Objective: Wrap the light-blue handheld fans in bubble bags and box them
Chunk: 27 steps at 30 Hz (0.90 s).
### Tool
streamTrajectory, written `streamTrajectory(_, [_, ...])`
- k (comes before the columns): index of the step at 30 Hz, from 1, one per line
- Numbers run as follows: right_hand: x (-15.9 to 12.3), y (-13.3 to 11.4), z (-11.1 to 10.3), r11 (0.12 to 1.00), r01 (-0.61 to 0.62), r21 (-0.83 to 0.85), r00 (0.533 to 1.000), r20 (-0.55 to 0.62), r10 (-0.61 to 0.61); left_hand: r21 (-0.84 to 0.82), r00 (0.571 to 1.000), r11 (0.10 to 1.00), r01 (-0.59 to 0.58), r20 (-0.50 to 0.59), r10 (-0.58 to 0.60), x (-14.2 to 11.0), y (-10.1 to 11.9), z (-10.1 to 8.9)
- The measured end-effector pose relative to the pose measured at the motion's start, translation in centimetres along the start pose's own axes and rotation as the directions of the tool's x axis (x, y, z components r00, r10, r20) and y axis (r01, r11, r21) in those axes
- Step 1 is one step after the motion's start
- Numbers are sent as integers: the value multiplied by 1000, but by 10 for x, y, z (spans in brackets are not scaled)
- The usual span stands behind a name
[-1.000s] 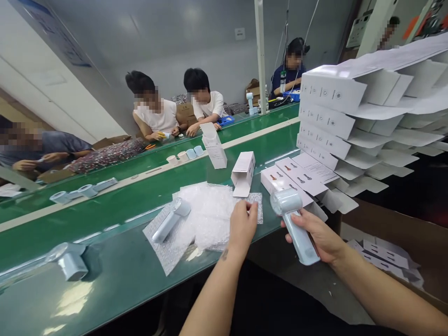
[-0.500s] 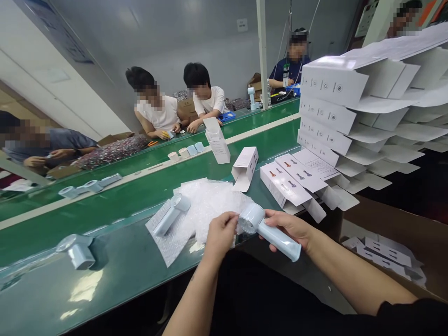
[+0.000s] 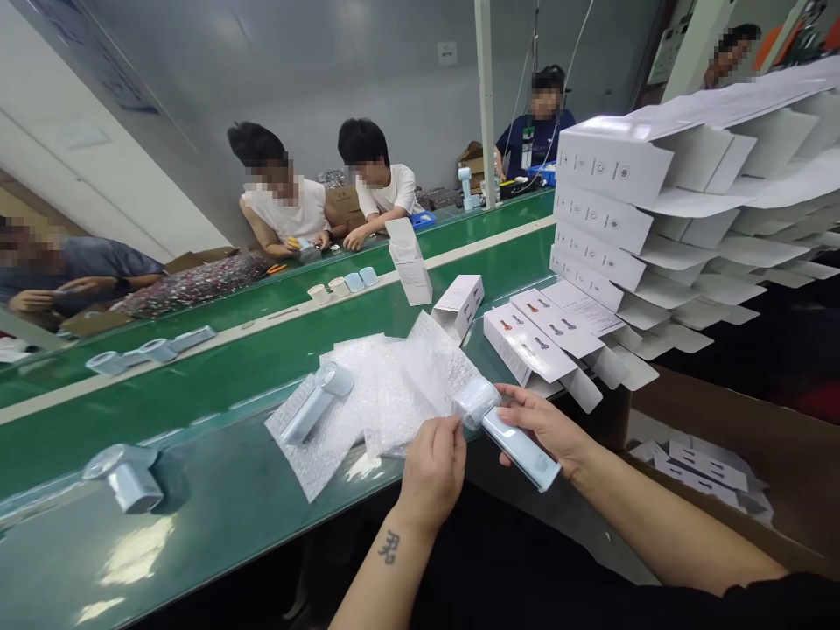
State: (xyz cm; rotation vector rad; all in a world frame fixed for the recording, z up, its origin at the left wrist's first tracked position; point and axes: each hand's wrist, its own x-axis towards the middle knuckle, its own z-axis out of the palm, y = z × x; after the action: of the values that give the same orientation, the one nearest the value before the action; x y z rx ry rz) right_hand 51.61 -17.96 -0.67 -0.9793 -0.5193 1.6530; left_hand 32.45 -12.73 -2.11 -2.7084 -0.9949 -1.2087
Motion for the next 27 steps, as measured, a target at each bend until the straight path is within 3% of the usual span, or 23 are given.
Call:
streamTrajectory(3, [2,4,3,999,-37,1,999,10,37,20,984,986,164,-68,-162,6,1,11])
streamTrajectory(6, [5,5,8,999,-36,6,997,-65,36,-61,951,954,292,-82,-297,10,10,14])
streamTrajectory(10, [11,6,12,999,9,53,992,-125,-3,-169,993,979,115,37,-110,8,29,12])
streamTrajectory(11, [12,5,12,999,-2,49,993,-115,8,-197,991,972,128,65,-117,9,31,12])
streamTrajectory(14, [15,-3,14,994,-112,7,991,-69,113,-256,955,921,295,93,-281,20,29,6])
streamTrajectory(18, [27,-37,24,957,-271,-102,962,5,272,-331,944,884,329,150,-296,59,15,-10])
streamTrajectory(20, [38,-64,34,892,-354,-281,934,-57,353,-395,890,798,455,202,-408,85,6,-17])
streamTrajectory(21, [45,-80,41,832,-370,-414,928,-117,355,-439,839,717,542,234,-491,98,1,-20])
streamTrajectory(24, [66,-140,69,544,-281,-790,959,-212,188,-568,677,434,699,332,-656,137,-15,-27])
streamTrajectory(25, [72,-161,81,467,-239,-851,971,-199,134,-597,649,372,710,351,-675,149,-21,-30])
streamTrajectory(27, [82,-202,105,393,-164,-905,986,-158,47,-636,640,325,700,356,-681,169,-30,-40])
